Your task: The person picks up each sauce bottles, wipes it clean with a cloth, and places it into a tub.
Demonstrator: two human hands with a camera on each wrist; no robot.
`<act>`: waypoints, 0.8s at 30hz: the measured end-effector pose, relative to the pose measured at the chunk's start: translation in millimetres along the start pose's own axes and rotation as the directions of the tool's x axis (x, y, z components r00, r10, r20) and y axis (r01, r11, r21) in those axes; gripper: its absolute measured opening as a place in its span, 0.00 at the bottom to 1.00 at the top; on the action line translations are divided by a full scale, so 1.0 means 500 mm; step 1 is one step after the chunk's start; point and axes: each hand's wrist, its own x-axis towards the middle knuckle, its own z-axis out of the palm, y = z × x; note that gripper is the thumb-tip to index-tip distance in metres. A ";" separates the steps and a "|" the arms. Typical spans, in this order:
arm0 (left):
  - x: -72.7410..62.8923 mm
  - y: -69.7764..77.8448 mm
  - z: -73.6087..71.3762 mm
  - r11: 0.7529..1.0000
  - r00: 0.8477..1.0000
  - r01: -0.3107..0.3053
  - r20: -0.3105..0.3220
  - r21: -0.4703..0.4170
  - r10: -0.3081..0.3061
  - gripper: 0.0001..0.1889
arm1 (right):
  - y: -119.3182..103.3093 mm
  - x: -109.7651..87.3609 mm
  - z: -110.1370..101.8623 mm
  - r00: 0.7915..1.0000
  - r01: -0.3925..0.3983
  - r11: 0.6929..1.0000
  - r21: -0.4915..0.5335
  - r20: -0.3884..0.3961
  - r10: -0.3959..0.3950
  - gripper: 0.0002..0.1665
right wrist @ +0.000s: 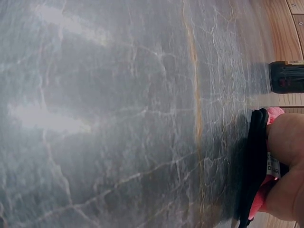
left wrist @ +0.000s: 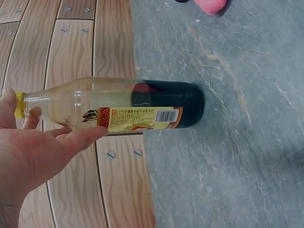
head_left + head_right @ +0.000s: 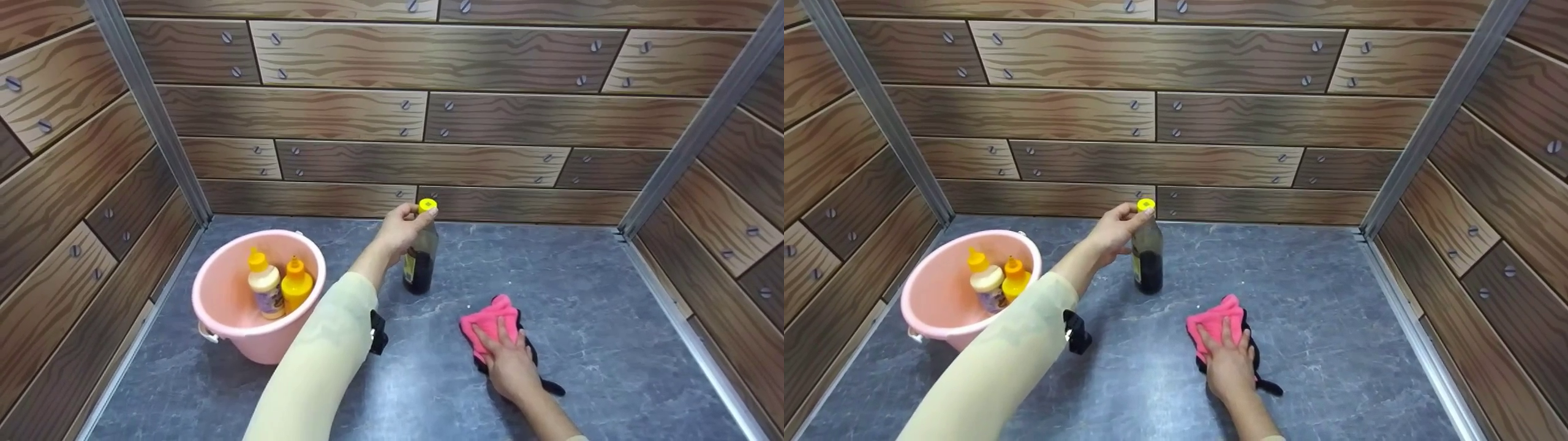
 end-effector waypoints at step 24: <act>-0.141 -0.039 -0.064 1.000 0.997 0.002 0.081 -0.006 -0.001 0.20 | 0.004 0.002 0.006 0.999 0.043 0.999 -0.006 -0.022 -0.043 0.31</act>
